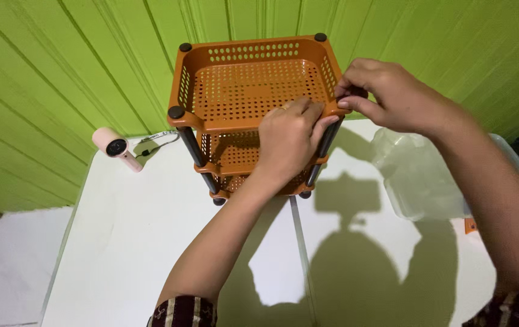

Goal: The person removes several clear plastic containers from a three-tier orange plastic rack and places them on the table. Then they disassemble the rack by removing the black corner caps and detaching the vertical support poles from the trays, leaving the components separated on the table.

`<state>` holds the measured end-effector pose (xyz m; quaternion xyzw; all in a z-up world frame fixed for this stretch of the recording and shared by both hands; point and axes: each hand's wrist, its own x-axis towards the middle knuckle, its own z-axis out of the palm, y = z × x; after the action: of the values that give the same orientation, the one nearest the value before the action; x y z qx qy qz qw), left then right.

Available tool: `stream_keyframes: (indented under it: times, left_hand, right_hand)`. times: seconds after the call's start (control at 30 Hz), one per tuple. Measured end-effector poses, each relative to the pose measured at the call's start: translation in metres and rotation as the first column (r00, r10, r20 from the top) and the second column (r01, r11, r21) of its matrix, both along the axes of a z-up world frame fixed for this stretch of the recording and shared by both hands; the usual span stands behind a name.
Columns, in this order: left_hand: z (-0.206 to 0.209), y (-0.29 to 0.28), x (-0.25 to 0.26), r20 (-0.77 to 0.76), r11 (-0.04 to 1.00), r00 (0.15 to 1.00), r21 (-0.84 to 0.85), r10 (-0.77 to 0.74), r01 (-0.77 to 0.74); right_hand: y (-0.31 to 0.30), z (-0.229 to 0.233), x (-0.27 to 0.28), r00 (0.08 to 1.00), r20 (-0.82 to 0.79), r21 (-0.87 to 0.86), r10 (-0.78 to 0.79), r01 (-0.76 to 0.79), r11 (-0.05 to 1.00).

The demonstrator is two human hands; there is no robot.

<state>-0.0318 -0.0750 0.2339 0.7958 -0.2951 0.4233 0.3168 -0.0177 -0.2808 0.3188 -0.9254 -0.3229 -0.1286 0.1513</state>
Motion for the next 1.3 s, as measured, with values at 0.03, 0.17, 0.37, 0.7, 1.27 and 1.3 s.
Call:
stream_keyframes:
  times: [0.03,0.17,0.37,0.7,1.27,1.3]
  left_hand:
    - [0.001,-0.001,0.000,0.017,1.000,1.000,-0.003,0.006,-0.006]
    - [0.007,-0.003,-0.003,-0.024,1.000,1.000,0.003,0.007,-0.007]
    - [0.010,0.017,-0.021,0.122,0.991,0.985,-0.052,-0.117,0.125]
    - [-0.041,0.147,-0.019,-0.161,0.794,0.981,-0.581,0.106,-0.181]
    - [-0.074,0.129,-0.001,-0.262,0.664,0.846,-0.735,-0.464,0.137]
    - [-0.075,0.129,0.001,-0.252,0.669,0.851,-0.728,-0.462,0.148]
  right_hand:
    - [-0.001,0.002,0.003,1.000,-0.007,-0.006,0.021,-0.021,1.000]
    - [-0.002,0.011,0.004,0.999,-0.030,-0.050,0.032,-0.033,0.998]
    - [0.022,0.026,-0.020,0.993,0.076,-0.181,-0.085,0.097,0.979]
    - [0.130,0.013,-0.014,0.942,0.164,0.085,0.294,-0.310,0.947]
    - [0.227,0.021,0.014,0.902,0.068,-0.276,0.426,-0.393,0.877]
    - [0.229,0.021,0.013,0.889,0.105,-0.315,0.446,-0.395,0.863]
